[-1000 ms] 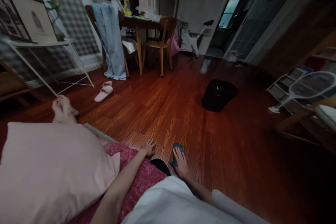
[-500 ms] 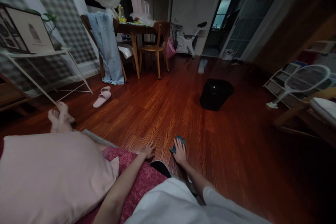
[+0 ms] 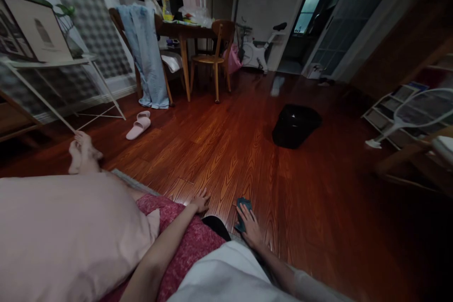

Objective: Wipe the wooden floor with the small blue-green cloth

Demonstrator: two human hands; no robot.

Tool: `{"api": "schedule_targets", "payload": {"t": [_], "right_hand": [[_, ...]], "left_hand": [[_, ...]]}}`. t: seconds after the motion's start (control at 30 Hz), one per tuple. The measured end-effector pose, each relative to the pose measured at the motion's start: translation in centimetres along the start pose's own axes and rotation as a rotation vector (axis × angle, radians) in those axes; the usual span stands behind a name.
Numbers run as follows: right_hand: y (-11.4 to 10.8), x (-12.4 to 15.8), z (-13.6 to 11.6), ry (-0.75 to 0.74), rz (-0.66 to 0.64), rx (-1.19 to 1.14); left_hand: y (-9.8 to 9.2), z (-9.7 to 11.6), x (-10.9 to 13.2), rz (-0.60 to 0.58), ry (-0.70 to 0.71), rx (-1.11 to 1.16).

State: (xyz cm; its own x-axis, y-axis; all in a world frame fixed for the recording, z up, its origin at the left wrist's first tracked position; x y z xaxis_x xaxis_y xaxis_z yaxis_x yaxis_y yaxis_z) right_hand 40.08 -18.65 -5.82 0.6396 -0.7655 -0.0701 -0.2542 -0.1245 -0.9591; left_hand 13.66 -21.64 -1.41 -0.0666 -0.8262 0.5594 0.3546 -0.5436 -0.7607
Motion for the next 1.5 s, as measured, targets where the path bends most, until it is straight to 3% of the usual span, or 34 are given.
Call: {"api": "schedule_targets", "payload": {"t": [0.23, 0.33, 0.43, 0.57, 0.67, 0.73, 0.83, 1.07, 1.17, 1.27, 1.37, 1.5], "right_hand": [[-1.2, -9.1, 1.6, 0.266, 0.09, 0.014], [-1.1, -10.9, 1.6, 0.357, 0.096, 0.014], [-0.5, -9.6, 1.1, 0.29, 0.093, 0.014], [0.3, -4.1, 0.7, 0.115, 0.056, 0.016], [0.3, -0.4, 0.9, 0.093, 0.054, 0.017], [0.1, 0.4, 0.9, 0.099, 0.059, 0.017], [-0.2, -1.1, 1.1, 0.126, 0.055, 0.019], [-1.5, -9.5, 2.3, 0.321, 0.127, 0.023], [-1.2, -10.5, 2.4, 0.367, 0.133, 0.015], [-0.4, -8.5, 1.8, 0.262, 0.11, 0.02], [0.2, -4.2, 1.5, 0.129, 0.054, 0.032], [0.0, 0.5, 1.5, 0.071, -0.002, 0.03]], "left_hand": [[-0.2, 0.3, 0.3, -0.019, 0.0, -0.026], [0.0, 0.1, 0.2, -0.016, 0.007, -0.019], [0.2, -0.1, -0.1, -0.014, 0.014, -0.006], [0.4, -0.3, -0.5, -0.009, 0.027, 0.018], [0.4, -0.3, -0.5, -0.016, 0.016, 0.015], [0.4, -0.3, -0.5, -0.015, 0.012, 0.013], [0.5, -0.3, -0.6, -0.009, 0.019, 0.01], [0.4, -0.4, -0.6, 0.005, 0.033, 0.003], [0.3, -0.4, -0.5, 0.014, 0.037, 0.014], [0.3, -0.4, -0.5, 0.007, 0.04, 0.024], [0.3, -0.4, -0.5, -0.001, 0.027, 0.024], [0.3, -0.3, -0.5, -0.009, 0.005, -0.003]]}}
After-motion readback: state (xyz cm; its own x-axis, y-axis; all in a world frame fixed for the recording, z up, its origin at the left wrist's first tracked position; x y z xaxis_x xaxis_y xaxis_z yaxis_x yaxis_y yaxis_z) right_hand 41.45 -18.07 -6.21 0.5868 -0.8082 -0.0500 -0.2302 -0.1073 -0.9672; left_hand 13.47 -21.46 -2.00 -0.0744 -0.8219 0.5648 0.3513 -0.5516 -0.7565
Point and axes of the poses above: each hand's wrist, its own x-axis away from the middle knuckle, its own y-axis out of the palm, z = x × y, the point moved 8 cm from there along -x, towards the middle knuckle, and after that the axes turned 6 degrees about y, right-handed, at the moved point
